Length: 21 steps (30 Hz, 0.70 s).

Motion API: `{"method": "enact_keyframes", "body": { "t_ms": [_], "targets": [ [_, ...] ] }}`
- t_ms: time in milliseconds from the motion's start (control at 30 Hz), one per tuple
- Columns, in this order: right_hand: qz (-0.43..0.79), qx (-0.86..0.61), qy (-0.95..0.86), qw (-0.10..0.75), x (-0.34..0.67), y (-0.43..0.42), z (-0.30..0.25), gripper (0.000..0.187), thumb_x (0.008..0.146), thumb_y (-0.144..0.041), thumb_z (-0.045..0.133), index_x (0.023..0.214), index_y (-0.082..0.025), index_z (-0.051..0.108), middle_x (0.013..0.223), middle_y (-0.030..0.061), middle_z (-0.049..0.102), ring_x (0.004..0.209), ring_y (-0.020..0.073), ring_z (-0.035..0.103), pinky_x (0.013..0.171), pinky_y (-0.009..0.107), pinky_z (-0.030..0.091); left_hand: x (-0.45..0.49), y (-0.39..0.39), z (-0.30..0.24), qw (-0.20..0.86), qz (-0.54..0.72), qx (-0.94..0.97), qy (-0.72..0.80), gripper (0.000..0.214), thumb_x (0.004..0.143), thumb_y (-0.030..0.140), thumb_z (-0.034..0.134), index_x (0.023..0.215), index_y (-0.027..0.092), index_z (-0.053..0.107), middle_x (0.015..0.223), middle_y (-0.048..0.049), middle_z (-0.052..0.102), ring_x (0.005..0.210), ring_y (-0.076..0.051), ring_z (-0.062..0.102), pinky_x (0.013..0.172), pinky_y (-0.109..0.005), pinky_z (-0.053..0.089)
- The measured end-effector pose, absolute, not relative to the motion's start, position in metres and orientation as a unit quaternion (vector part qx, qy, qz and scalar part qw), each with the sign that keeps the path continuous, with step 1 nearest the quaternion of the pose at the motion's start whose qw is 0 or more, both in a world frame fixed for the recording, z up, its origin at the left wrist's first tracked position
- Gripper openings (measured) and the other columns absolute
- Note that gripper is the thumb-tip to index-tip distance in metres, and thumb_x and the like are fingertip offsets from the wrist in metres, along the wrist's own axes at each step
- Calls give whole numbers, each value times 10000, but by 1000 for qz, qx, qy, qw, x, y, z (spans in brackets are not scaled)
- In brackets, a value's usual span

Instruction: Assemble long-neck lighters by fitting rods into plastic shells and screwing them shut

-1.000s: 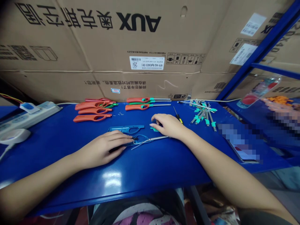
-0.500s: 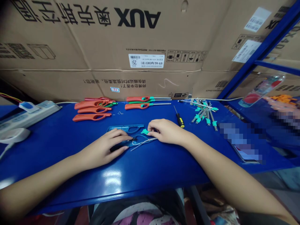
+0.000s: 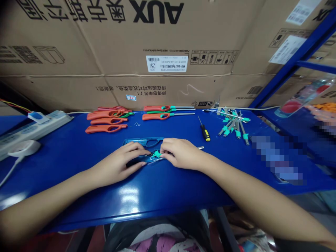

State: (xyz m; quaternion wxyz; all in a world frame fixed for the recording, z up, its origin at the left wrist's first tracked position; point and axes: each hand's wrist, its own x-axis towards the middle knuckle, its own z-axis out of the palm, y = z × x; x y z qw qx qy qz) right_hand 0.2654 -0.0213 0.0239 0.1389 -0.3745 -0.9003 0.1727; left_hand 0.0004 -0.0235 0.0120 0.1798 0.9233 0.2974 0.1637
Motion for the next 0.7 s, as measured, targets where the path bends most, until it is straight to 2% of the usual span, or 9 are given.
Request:
{"method": "enact_keyframes", "body": {
  "t_ms": [267,700],
  "targets": [
    [194,-334,-905,176,263,-24,17,75,950,-197,604,890,-182,646,889,29,673,806,160,605,699,264,426,0,-26,15,211,165,915,303,309,985,246,565,1285,213,631,1114,-83,615,1037,-222,606,941,-378,509],
    [17,-247,-950,189,262,-27,14,241,1027,-263,466,880,-178,638,826,51,643,742,166,544,666,281,387,3,-26,17,261,172,894,322,259,946,228,600,1197,205,661,1054,-61,620,986,-213,621,914,-374,526]
  ]
}}
